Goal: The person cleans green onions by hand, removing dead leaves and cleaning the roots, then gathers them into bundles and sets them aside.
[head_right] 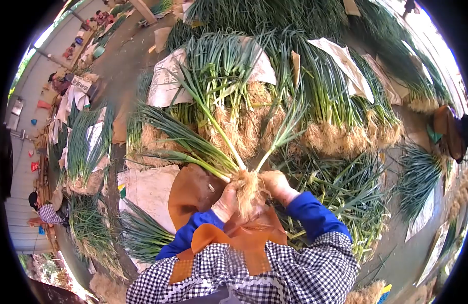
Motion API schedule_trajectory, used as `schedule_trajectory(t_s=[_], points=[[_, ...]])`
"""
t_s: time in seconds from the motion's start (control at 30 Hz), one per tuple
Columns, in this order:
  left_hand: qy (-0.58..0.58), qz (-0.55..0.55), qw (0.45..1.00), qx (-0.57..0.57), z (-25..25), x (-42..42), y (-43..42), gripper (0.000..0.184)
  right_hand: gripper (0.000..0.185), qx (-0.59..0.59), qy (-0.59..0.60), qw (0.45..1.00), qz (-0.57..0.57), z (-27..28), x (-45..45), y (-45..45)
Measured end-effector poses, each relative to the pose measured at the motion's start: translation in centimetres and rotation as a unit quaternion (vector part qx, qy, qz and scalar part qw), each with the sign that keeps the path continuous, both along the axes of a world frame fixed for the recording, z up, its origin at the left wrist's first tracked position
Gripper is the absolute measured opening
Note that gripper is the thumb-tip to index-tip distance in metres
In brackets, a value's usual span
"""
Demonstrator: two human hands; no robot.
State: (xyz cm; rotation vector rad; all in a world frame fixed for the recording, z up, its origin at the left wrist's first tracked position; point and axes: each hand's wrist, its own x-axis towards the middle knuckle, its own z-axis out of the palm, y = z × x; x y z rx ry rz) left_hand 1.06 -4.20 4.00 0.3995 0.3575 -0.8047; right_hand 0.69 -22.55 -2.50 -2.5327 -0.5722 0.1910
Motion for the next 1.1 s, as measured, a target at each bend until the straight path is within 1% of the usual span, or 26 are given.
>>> schedule_trajectory(t_s=[0.07, 0.13, 0.17, 0.23, 0.27, 0.33, 0.4, 0.43, 0.47, 0.5, 0.53, 0.6, 0.67, 0.7, 0.73, 0.77, 0.8, 0.83, 0.87, 0.9, 0.93, 0.97, 1.0, 1.03, 1.07, 1.1], points=[[-0.011, 0.041, 0.999, -0.011, -1.4, -0.6, 1.0, 0.036, 0.021, -0.157, 0.065, 0.984, 0.046, -0.9, 1.2, -1.8], [-0.02, 0.025, 0.999, -0.005, 1.4, 0.0, 1.6, 0.038, 0.02, -0.214, 0.112, 0.966, 0.089, -0.8, 2.1, -3.0], [-0.013, -0.011, 1.0, -0.003, 1.7, 0.3, 1.8, 0.039, 0.018, -0.182, 0.063, 0.976, 0.103, 0.0, 2.4, -3.3], [0.033, -0.081, 0.996, 0.002, 2.5, 0.4, 2.2, 0.043, 0.018, -0.214, 0.056, 0.971, 0.091, -1.0, 3.4, -3.8], [0.023, -0.057, 0.998, 0.015, 1.3, -0.1, 2.5, 0.043, 0.018, -0.208, 0.025, 0.973, 0.094, -1.5, 4.2, -4.5], [0.008, -0.118, 0.993, -0.003, 2.2, -0.3, 3.3, 0.041, 0.016, -0.255, 0.019, 0.959, 0.119, 0.2, 4.1, -4.6], [0.025, -0.106, 0.994, 0.02, 3.1, -0.7, 3.4, 0.032, 0.016, -0.241, 0.004, 0.96, 0.14, -0.7, 2.8, -5.6], [0.024, -0.091, 0.993, -0.076, 3.7, -0.6, 3.5, 0.027, 0.015, -0.256, 0.032, 0.959, 0.117, -2.1, 2.4, -5.9], [0.019, -0.076, 0.982, -0.172, 4.8, -0.4, 3.7, 0.022, 0.015, -0.356, 0.159, 0.912, 0.128, -4.7, 2.3, -7.4], [-0.018, -0.101, 0.987, -0.122, 7.6, 0.4, 4.5, 0.019, 0.018, -0.395, 0.22, 0.889, 0.075, -5.9, 1.6, -9.5], [-0.049, -0.13, 0.978, -0.155, 8.1, 1.0, 6.3, 0.016, 0.018, -0.397, 0.216, 0.889, 0.075, -5.5, 2.5, -9.4], [-0.039, -0.082, 0.983, -0.162, 11.7, 1.7, 8.4, 0.01, 0.019, -0.378, 0.193, 0.904, 0.058, -3.7, 6.1, -8.3], [-0.177, -0.028, 0.963, -0.202, 13.7, 3.2, 9.7, 0.008, 0.021, -0.353, 0.183, 0.917, 0.034, -0.7, 9.0, -6.1], [-0.248, -0.003, 0.943, -0.221, 14.6, 4.5, 10.0, 0.007, 0.027, -0.181, 0.081, 0.977, -0.077, 1.8, 11.7, -3.6], [-0.318, 0.023, 0.917, -0.238, 15.4, 5.7, 10.1, 0.006, 0.04, -0.013, 0.045, 0.98, -0.194, 4.0, 14.1, -0.9], [-0.388, 0.051, 0.885, -0.253, 16.0, 6.7, 10.2, 0.006, 0.047, -0.012, 0.085, 0.966, -0.245, 7.6, 16.5, 1.5], [-0.39, 0.098, 0.893, -0.201, 16.1, 6.6, 9.7, 0.007, 0.052, 0.073, 0.106, 0.957, -0.259, 8.2, 18.4, 3.3], [-0.388, 0.142, 0.899, -0.142, 16.2, 6.5, 9.1, 0.01, 0.06, 0.054, 0.12, 0.951, -0.279, 6.6, 20.8, 4.3], [-0.383, 0.181, 0.903, -0.079, 16.3, 6.4, 8.5, 0.013, 0.057, 0.009, 0.131, 0.942, -0.309, 3.6, 23.1, 5.2], [-0.439, 0.168, 0.863, 0.185, 10.3, 6.8, 9.9, 0.021, 0.053, 0.052, 0.125, 0.946, -0.294, 2.7, 23.5, 5.2], [-0.38, 0.159, 0.88, 0.237, 7.9, 6.9, 10.2, 0.028, 0.049, 0.096, 0.121, 0.948, -0.279, 1.6, 23.7, 4.9], [-0.317, 0.148, 0.894, 0.282, 5.4, 7.0, 10.3, 0.034, 0.044, 0.111, 0.012, 0.972, -0.206, -4.1, 25.3, 4.1], [-0.152, 0.146, 0.972, 0.106, 6.2, 6.6, 8.4, 0.04, 0.035, 0.265, 0.091, 0.942, -0.186, -2.8, 23.0, 3.4], [-0.103, 0.114, 0.982, 0.113, 3.1, 6.3, 7.8, 0.037, 0.027, 0.407, 0.172, 0.88, -0.173, -1.4, 20.7, 2.7], [-0.053, 0.08, 0.988, 0.119, -0.2, 6.0, 7.1, 0.035, 0.023, 0.464, 0.27, 0.816, -0.215, 4.5, 16.2, 2.3], [-0.06, 0.068, 0.99, 0.105, -1.0, 5.3, 5.5, 0.031, 0.023, 0.494, 0.28, 0.79, -0.233, 6.2, 13.2, 2.0]])
